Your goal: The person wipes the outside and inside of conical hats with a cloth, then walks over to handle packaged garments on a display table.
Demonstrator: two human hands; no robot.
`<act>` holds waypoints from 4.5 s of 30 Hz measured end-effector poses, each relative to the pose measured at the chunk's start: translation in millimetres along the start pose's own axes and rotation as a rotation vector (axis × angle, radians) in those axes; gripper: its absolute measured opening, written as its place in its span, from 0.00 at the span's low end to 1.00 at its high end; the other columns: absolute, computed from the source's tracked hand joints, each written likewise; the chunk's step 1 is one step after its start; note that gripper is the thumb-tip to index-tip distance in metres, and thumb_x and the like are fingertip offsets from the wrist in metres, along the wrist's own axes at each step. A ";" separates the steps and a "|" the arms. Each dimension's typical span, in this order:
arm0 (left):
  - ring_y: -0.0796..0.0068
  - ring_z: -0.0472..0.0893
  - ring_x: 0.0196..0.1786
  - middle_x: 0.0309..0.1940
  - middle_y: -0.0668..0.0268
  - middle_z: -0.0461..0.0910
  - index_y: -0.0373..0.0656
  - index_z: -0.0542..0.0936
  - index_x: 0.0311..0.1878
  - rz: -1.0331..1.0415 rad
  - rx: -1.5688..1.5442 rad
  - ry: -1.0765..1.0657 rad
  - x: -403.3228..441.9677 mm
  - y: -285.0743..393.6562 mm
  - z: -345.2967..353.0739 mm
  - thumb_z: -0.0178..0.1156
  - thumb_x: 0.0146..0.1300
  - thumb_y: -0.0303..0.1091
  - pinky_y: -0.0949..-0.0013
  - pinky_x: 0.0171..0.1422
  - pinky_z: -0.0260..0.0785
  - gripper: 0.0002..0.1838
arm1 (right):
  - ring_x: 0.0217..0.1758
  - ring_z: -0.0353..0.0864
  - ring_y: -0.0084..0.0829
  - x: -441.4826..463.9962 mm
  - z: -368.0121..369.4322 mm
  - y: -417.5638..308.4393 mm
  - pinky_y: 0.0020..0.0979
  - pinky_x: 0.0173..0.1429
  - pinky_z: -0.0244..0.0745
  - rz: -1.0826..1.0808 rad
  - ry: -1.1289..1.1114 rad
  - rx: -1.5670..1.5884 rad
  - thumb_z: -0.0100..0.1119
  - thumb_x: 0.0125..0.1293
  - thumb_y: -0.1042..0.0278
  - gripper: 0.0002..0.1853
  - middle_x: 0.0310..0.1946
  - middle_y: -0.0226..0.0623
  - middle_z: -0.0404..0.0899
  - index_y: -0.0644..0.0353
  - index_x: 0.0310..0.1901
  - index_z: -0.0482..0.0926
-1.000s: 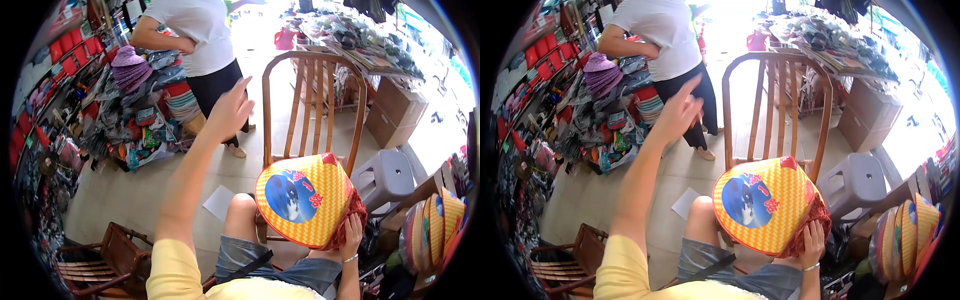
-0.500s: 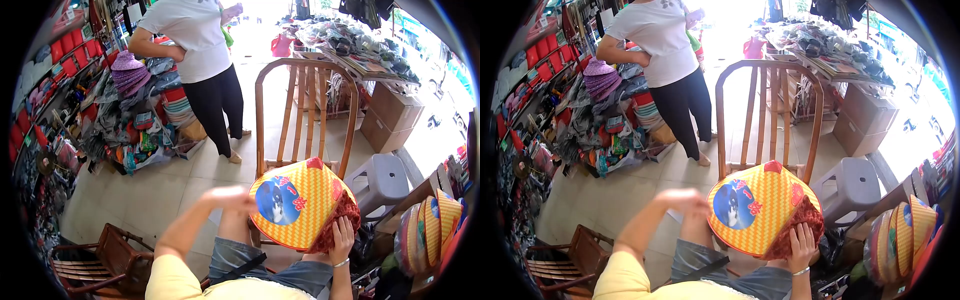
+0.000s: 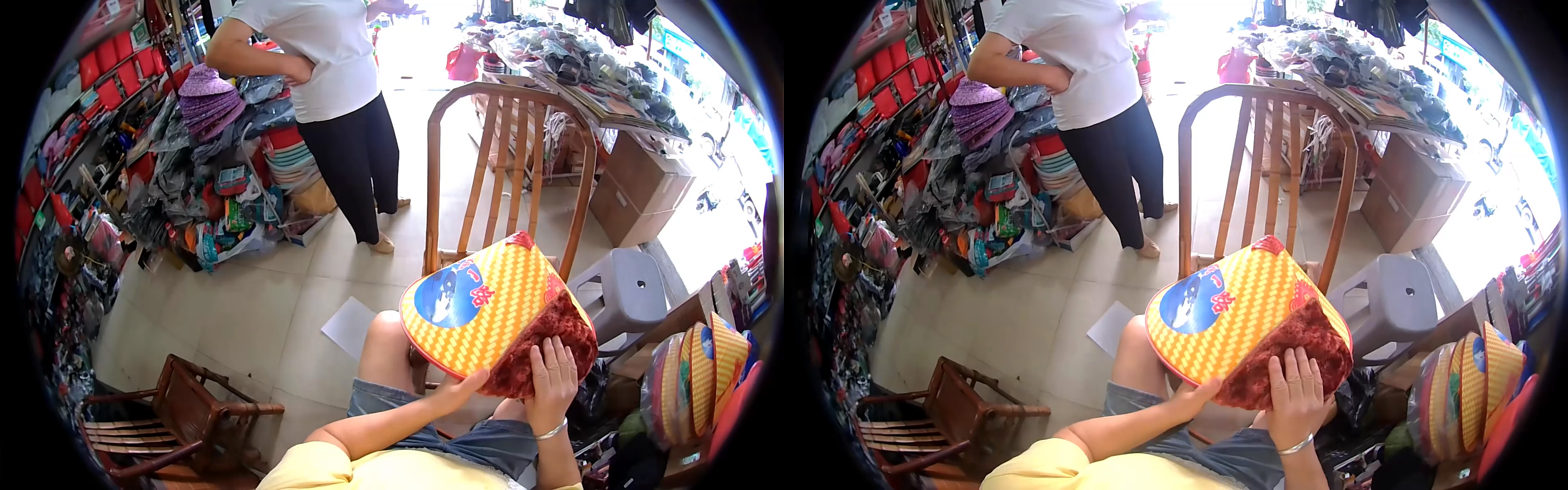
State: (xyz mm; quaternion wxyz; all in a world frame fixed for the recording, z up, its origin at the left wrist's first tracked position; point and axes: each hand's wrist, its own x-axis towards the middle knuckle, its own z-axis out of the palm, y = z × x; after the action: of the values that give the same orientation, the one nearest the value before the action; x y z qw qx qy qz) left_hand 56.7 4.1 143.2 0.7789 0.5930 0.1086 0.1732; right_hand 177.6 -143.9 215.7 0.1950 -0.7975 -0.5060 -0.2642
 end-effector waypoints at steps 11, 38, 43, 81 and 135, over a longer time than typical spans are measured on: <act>0.61 0.75 0.61 0.62 0.56 0.72 0.37 0.62 0.66 -0.150 -0.669 0.262 8.1 64.3 -87.8 0.57 0.60 0.37 0.55 0.69 0.64 0.32 | 0.59 0.77 0.53 -17.8 24.9 68.5 0.47 0.62 0.72 0.030 0.137 0.249 0.53 0.58 0.71 0.21 0.54 0.54 0.77 0.68 0.54 0.76; 0.47 0.74 0.62 0.66 0.50 0.66 0.36 0.54 0.70 -0.211 -0.942 0.023 -11.5 76.7 -100.5 0.56 0.59 0.36 0.44 0.55 0.76 0.37 | 0.56 0.79 0.51 -0.8 21.2 69.5 0.44 0.60 0.73 0.170 0.120 0.391 0.55 0.57 0.74 0.20 0.52 0.52 0.79 0.68 0.53 0.77; 0.62 0.73 0.63 0.63 0.57 0.70 0.37 0.62 0.67 -0.236 -0.728 -0.047 -30.6 39.8 -46.8 0.57 0.63 0.33 0.57 0.70 0.62 0.30 | 0.54 0.81 0.46 16.7 -9.4 24.3 0.44 0.59 0.74 -0.047 0.112 0.179 0.53 0.61 0.75 0.15 0.49 0.48 0.81 0.62 0.48 0.80; 0.52 0.79 0.57 0.55 0.47 0.77 0.31 0.69 0.59 -0.080 -1.007 -0.200 83.3 179.5 -87.4 0.51 0.68 0.54 0.50 0.61 0.74 0.32 | 0.41 0.84 0.31 51.5 37.6 80.4 0.28 0.49 0.76 0.544 0.204 0.720 0.54 0.53 0.85 0.19 0.38 0.46 0.84 0.66 0.49 0.79; 0.72 0.71 0.57 0.54 0.63 0.74 0.35 0.69 0.61 -0.106 -0.291 -0.125 -118.2 28.7 -105.9 0.59 0.55 0.32 0.67 0.61 0.63 0.28 | 0.74 0.56 0.46 89.4 66.9 -47.9 0.47 0.76 0.44 -0.157 0.044 0.500 0.34 0.72 0.43 0.33 0.70 0.46 0.60 0.60 0.68 0.65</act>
State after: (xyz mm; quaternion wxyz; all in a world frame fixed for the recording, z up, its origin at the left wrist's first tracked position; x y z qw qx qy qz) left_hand -95.3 57.6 137.5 0.8698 0.4769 0.0645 0.1085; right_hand 180.1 -22.5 220.6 0.3760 -0.6770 -0.6115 -0.1625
